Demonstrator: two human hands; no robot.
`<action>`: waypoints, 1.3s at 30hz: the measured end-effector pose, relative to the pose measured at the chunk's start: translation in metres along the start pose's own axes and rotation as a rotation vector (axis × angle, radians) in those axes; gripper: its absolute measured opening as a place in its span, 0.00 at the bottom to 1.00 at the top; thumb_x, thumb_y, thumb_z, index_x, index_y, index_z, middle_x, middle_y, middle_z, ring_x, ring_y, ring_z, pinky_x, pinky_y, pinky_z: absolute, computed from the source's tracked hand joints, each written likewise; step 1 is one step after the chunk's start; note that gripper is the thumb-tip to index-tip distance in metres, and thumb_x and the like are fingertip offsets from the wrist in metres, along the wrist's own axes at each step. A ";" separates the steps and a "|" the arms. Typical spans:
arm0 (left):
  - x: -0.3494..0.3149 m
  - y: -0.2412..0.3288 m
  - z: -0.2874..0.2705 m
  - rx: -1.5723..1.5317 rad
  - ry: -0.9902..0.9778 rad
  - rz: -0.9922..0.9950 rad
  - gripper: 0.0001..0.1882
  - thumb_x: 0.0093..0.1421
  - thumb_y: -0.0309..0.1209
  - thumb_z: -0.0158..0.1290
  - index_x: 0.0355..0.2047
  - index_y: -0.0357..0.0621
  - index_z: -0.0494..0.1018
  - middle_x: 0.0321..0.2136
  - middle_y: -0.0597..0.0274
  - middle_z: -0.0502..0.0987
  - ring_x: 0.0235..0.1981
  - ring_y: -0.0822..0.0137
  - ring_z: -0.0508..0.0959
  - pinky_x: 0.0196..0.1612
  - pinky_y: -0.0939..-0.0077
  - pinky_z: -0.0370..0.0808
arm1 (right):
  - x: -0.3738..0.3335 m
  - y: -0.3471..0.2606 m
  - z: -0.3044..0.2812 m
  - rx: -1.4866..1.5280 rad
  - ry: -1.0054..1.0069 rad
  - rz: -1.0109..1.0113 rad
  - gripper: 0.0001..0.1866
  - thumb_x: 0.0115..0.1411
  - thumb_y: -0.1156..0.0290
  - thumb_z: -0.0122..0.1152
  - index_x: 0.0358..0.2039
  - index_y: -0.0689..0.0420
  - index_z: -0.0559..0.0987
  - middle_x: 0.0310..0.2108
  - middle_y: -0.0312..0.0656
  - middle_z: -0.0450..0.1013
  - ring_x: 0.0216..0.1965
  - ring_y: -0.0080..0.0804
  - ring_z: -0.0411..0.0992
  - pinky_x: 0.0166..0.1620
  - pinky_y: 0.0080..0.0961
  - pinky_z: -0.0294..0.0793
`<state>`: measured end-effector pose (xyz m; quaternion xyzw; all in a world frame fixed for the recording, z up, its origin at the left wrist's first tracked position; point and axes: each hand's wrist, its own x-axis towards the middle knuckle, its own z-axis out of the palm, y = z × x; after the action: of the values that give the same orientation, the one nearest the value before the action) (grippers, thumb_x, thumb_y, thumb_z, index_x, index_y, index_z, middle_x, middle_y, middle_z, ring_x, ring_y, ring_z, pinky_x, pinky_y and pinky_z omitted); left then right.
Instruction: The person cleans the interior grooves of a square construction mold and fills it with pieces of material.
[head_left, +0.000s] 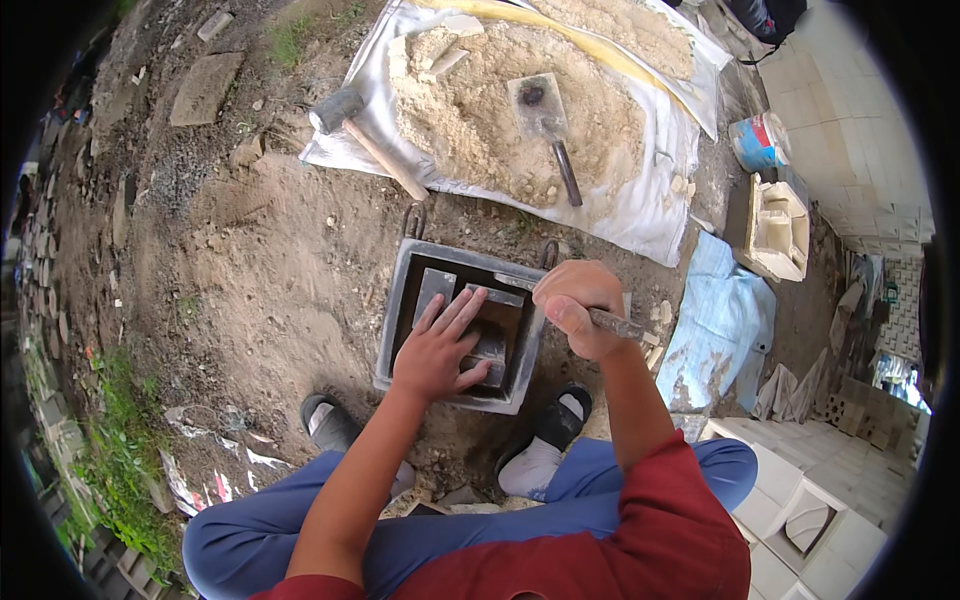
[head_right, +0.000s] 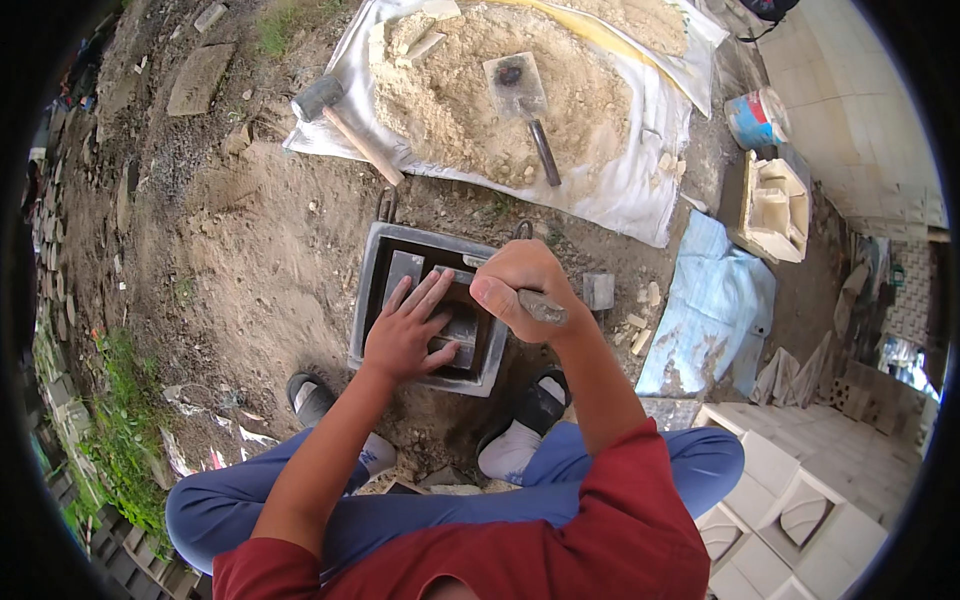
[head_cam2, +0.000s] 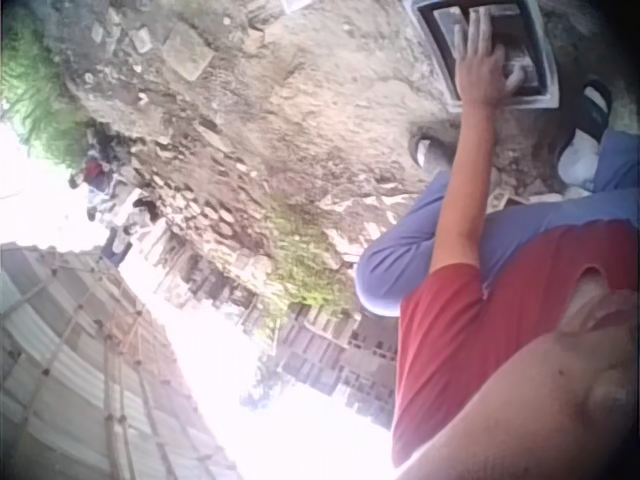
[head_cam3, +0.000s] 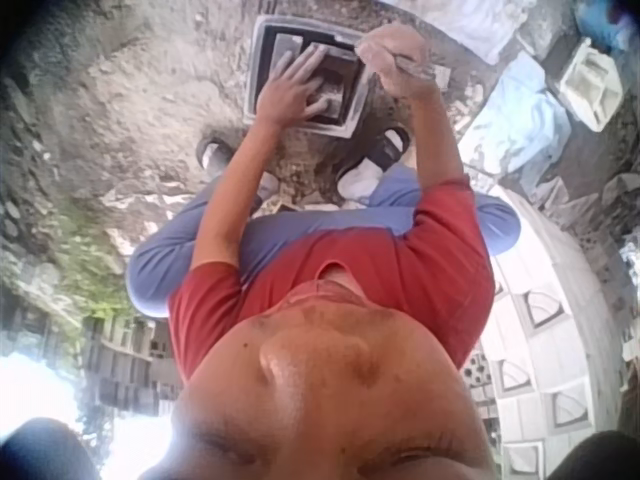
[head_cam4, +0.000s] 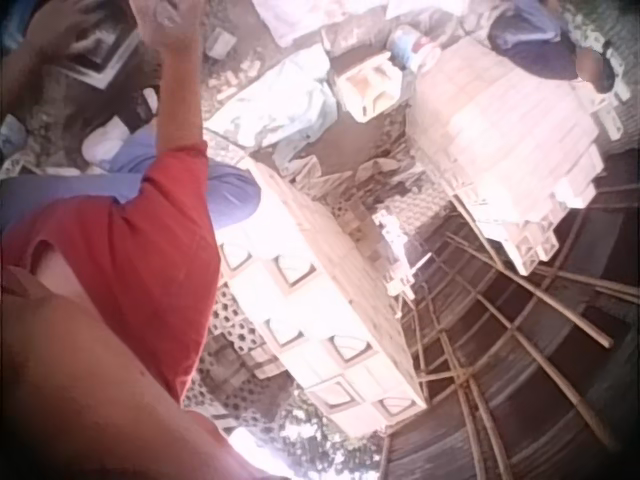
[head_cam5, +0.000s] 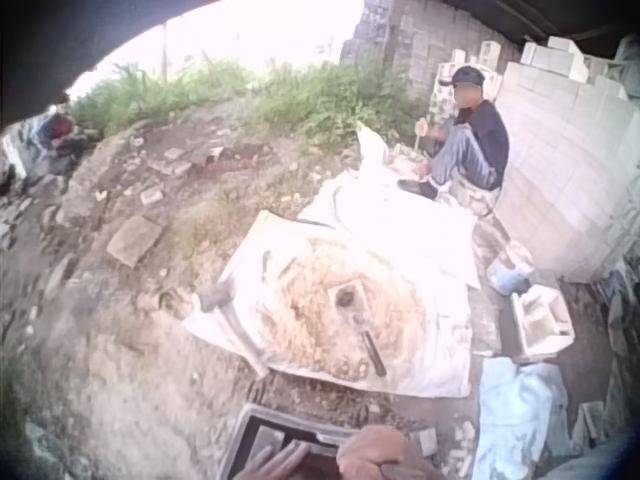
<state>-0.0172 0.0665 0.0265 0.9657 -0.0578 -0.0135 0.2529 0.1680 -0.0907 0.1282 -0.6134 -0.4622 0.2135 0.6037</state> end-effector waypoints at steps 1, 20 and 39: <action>0.005 0.004 0.001 -0.011 0.008 0.017 0.24 0.57 0.54 0.56 0.40 0.48 0.82 0.74 0.58 0.53 0.74 0.62 0.54 0.74 0.55 0.47 | -0.009 0.021 0.001 -0.035 -0.028 -0.042 0.20 0.65 0.72 0.55 0.16 0.60 0.65 0.14 0.43 0.58 0.14 0.42 0.58 0.22 0.36 0.58; 0.009 0.003 0.005 0.004 0.012 0.015 0.22 0.57 0.53 0.56 0.39 0.50 0.82 0.73 0.58 0.55 0.74 0.61 0.54 0.74 0.54 0.48 | -0.005 0.029 0.004 -0.087 0.010 0.031 0.18 0.65 0.72 0.56 0.17 0.62 0.69 0.14 0.44 0.61 0.14 0.43 0.58 0.21 0.34 0.58; 0.000 -0.002 0.006 -0.025 0.057 0.009 0.21 0.57 0.52 0.57 0.33 0.46 0.80 0.74 0.58 0.53 0.74 0.62 0.54 0.74 0.54 0.48 | 0.010 -0.002 0.013 -0.071 0.002 0.068 0.20 0.63 0.67 0.57 0.16 0.62 0.68 0.13 0.41 0.64 0.16 0.37 0.63 0.22 0.33 0.60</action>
<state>-0.0173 0.0651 0.0203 0.9622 -0.0547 0.0142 0.2666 0.1613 -0.0758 0.1305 -0.6499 -0.4478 0.2171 0.5745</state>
